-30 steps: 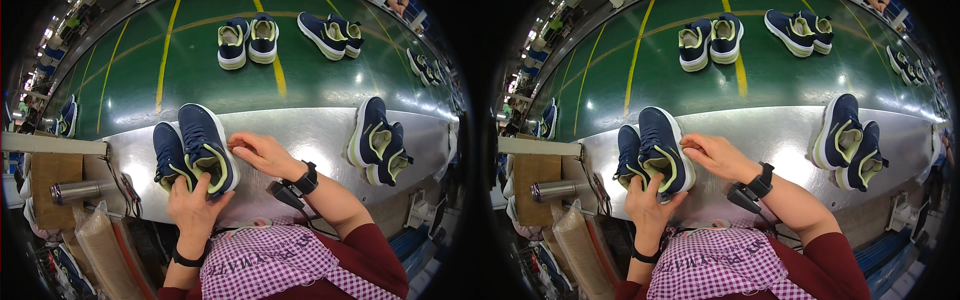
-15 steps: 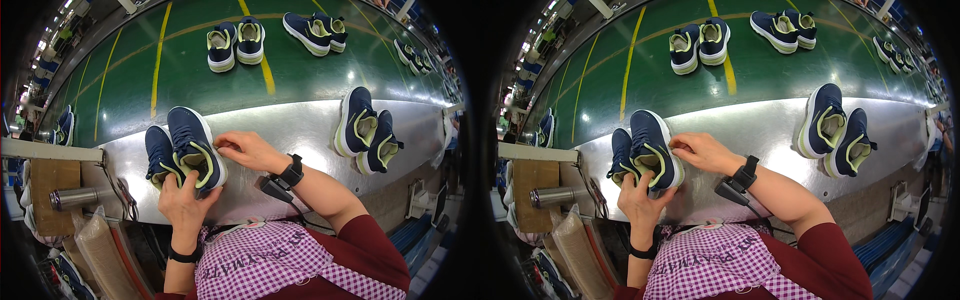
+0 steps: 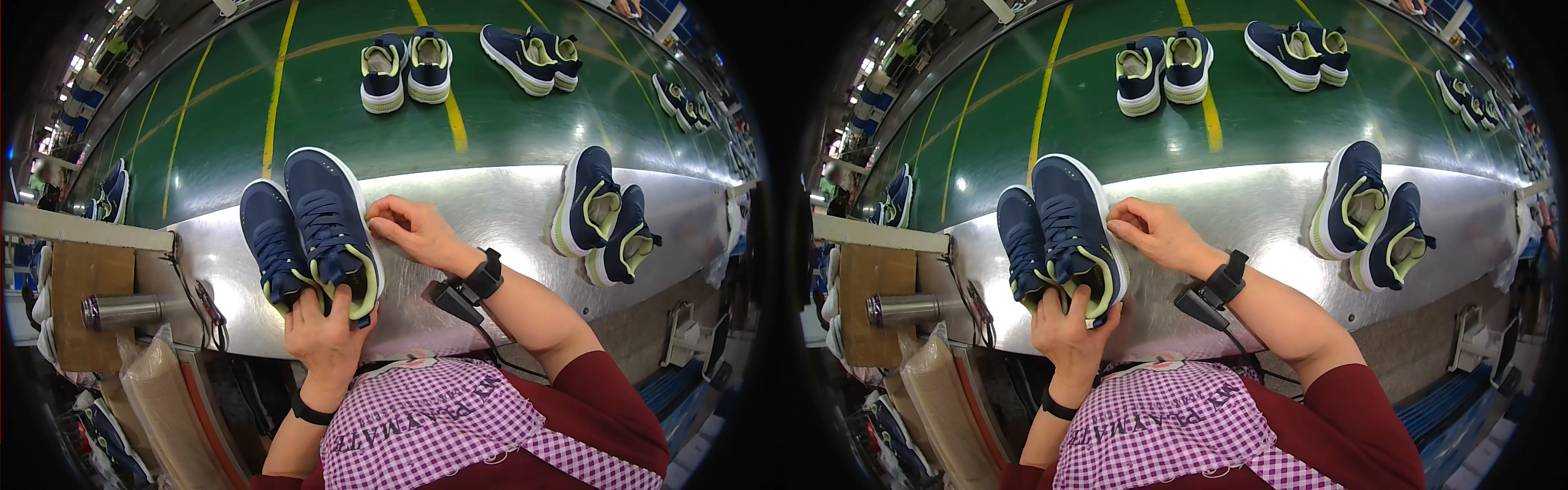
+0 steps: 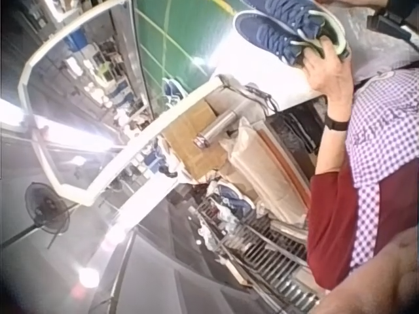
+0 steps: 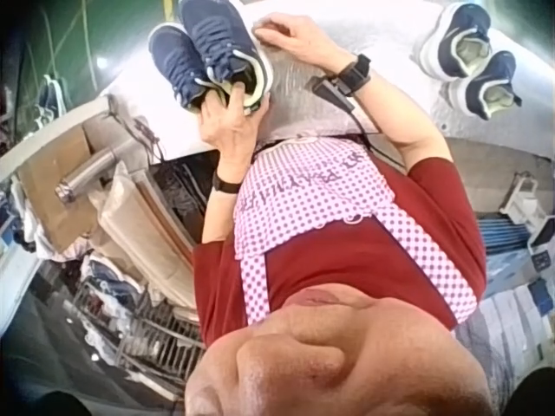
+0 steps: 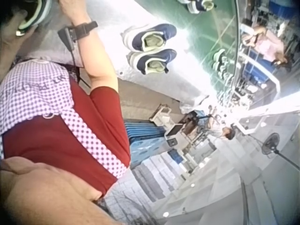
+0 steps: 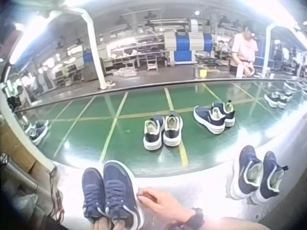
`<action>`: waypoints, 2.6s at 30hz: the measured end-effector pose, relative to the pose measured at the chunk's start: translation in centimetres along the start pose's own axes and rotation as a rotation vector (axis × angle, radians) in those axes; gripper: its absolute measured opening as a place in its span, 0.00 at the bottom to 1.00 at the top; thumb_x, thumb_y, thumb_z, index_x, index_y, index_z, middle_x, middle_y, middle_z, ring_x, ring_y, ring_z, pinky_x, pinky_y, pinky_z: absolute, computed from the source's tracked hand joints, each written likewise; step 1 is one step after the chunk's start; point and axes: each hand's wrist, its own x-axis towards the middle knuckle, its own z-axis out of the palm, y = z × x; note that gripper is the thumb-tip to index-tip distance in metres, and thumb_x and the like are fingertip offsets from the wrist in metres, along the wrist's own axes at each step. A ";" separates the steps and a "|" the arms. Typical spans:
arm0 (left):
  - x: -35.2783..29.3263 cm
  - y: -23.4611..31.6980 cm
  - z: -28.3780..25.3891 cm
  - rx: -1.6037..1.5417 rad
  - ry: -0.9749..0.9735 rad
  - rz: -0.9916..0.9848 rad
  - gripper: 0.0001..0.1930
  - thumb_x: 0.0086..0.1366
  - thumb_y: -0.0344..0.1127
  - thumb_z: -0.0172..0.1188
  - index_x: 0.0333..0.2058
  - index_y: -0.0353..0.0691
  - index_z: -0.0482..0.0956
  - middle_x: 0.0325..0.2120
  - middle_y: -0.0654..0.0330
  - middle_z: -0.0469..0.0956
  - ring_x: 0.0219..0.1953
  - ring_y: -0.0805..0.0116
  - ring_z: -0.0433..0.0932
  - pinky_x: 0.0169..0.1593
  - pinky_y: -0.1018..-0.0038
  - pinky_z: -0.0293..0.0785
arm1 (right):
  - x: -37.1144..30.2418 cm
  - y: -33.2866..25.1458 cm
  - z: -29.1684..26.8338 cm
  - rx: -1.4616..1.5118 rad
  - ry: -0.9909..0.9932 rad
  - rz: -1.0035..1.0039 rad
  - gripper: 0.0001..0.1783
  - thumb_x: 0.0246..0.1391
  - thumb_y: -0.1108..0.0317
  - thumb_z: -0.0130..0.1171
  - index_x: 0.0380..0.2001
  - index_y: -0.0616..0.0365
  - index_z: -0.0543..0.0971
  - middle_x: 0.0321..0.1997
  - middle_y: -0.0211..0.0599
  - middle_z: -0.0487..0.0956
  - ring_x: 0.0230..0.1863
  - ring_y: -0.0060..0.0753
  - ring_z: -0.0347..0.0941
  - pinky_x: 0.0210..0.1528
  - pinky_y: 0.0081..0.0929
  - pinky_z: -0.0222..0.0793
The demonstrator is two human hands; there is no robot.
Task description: Inspect and adjust laces on shoes on a manufacturing assembly line.
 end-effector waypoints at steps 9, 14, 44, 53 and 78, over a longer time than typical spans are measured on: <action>-0.4 -0.1 0.0 -0.001 -0.022 0.020 0.21 0.44 0.48 0.71 0.37 0.48 0.81 0.32 0.54 0.72 0.33 0.55 0.75 0.35 0.64 0.69 | -0.1 -0.5 -0.1 -0.017 -0.002 -0.030 0.11 0.62 0.65 0.56 0.40 0.63 0.76 0.33 0.28 0.78 0.35 0.16 0.72 0.40 0.18 0.70; -0.5 -0.1 0.3 0.023 -0.008 0.026 0.23 0.42 0.47 0.71 0.41 0.50 0.83 0.36 0.51 0.74 0.36 0.53 0.76 0.39 0.63 0.71 | -0.1 -0.6 -0.1 0.005 0.001 -0.026 0.11 0.61 0.65 0.57 0.40 0.63 0.76 0.32 0.27 0.77 0.34 0.15 0.71 0.39 0.18 0.69; 1.0 -0.1 -0.2 -0.093 -0.055 0.054 0.21 0.42 0.48 0.74 0.35 0.47 0.82 0.37 0.50 0.75 0.37 0.50 0.76 0.39 0.59 0.71 | 0.0 -0.7 -0.3 -0.091 0.122 -0.118 0.15 0.60 0.58 0.59 0.33 0.61 0.76 0.22 0.30 0.74 0.24 0.20 0.67 0.29 0.23 0.65; 2.8 -2.8 -1.0 -0.058 -0.230 -0.035 0.26 0.42 0.42 0.75 0.43 0.45 0.80 0.35 0.53 0.73 0.36 0.48 0.76 0.38 0.59 0.71 | 1.1 0.7 0.8 -0.157 0.225 -0.175 0.17 0.62 0.56 0.50 0.39 0.59 0.77 0.30 0.46 0.80 0.34 0.48 0.77 0.41 0.36 0.72; 14.6 20.5 -1.7 -0.503 -0.410 1.075 0.39 0.40 0.33 0.75 0.57 0.49 0.73 0.45 0.50 0.74 0.48 0.49 0.73 0.50 0.60 0.70 | 3.4 2.2 1.6 0.119 0.376 -0.208 0.12 0.58 0.61 0.53 0.33 0.60 0.76 0.27 0.46 0.80 0.30 0.47 0.77 0.33 0.40 0.70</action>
